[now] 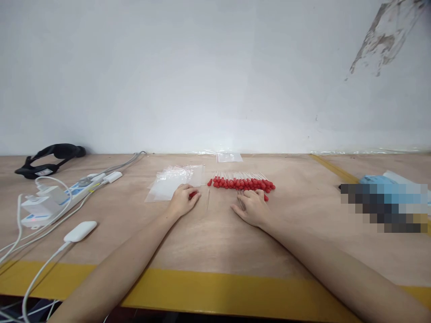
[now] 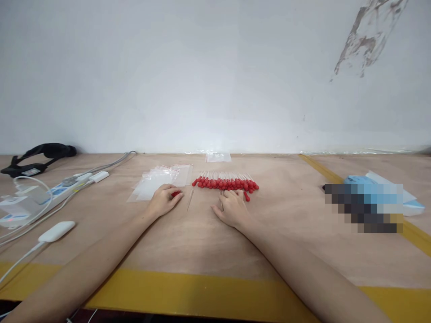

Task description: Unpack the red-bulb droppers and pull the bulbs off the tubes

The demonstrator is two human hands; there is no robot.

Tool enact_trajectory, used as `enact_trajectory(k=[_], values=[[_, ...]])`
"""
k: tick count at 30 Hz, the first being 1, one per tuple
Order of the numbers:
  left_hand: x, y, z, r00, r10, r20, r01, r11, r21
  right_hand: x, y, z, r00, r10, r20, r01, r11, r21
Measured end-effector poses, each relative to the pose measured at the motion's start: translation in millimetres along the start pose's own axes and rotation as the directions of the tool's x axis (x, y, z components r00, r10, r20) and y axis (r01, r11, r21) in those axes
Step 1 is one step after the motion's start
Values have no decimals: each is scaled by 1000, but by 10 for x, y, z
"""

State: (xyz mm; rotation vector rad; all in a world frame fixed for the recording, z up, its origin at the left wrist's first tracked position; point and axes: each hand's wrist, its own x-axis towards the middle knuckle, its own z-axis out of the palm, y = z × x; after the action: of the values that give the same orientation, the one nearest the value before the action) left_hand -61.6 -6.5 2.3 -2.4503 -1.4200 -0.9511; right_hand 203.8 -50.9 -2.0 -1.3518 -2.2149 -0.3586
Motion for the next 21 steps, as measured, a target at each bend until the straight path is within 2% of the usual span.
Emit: enact_trajectory(k=[5,11,16,21], values=[[46,128,-19,992,44,-119,-42,999,17,-4,-6,-12,1000,-1,18,1,1000,7],[377,465,76,993,116,-23,-114,989,93,-12,28,0,999,1,-34,1,999,41],[656,618,261,1000,9,-24,-6,989,150,-9,123,-29,993,27,-118,-24,999,31],[704,643,392,997,-68,-48,72,994,86,-67,220,-22,987,25,-159,-16,998,57]])
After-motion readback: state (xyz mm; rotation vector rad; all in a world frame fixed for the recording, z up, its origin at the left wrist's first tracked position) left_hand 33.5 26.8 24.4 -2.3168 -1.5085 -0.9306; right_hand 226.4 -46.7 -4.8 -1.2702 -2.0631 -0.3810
